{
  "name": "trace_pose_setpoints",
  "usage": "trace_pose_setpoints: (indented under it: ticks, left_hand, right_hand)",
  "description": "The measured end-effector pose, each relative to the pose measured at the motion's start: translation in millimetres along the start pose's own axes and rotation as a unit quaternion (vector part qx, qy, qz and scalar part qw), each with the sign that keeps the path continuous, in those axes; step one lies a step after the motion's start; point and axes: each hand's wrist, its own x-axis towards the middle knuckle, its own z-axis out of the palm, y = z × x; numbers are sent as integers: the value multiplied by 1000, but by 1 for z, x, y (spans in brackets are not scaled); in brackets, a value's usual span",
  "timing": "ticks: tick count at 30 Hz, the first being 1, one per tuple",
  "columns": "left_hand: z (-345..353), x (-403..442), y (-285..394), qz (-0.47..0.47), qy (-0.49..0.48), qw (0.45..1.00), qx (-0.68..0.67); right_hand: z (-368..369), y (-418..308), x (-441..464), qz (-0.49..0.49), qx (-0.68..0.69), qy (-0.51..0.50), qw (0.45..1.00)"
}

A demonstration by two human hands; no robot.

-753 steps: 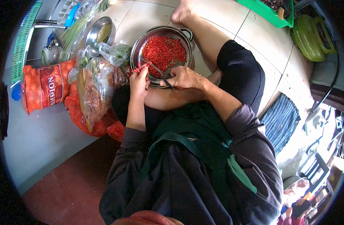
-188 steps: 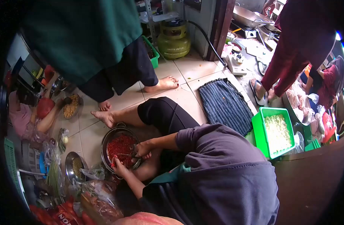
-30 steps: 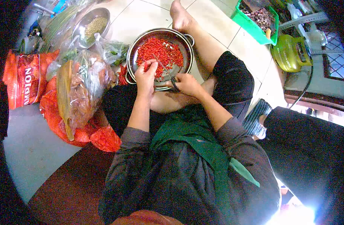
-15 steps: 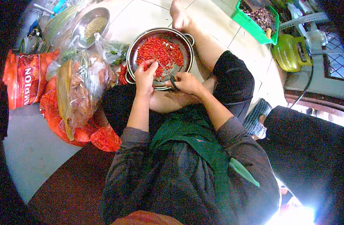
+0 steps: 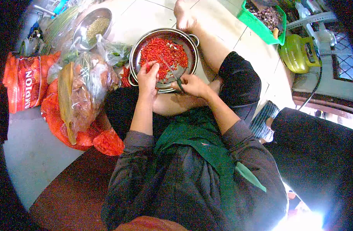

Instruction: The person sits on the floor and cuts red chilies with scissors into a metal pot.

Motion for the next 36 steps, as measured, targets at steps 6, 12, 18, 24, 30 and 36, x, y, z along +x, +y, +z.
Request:
trace_pose_setpoints:
  ticks: [6,12,18,24,30,36]
  left_hand:
    - [2,-3,2,-6,-16,1000,13]
    - [2,-2,1,3,-14,1000,10]
    - [2,-3,4,-9,2,1000,-14]
    - [1,-2,-1,4,-14,1000,7]
    - [3,-3,1,-13,-1,1000,2]
    - [1,1,-2,4,-12,1000,3]
  right_hand:
    - [6,6,9,-3,-8,5,1000]
    - [4,0,7,7,7,25,1000]
    - [7,12,9,-12,20,0,1000]
    - [7,6,9,-8,-18,9,1000]
    - [3,0,4,-15,-7,18,1000]
    - [2,0,4,-19,-15,3,1000]
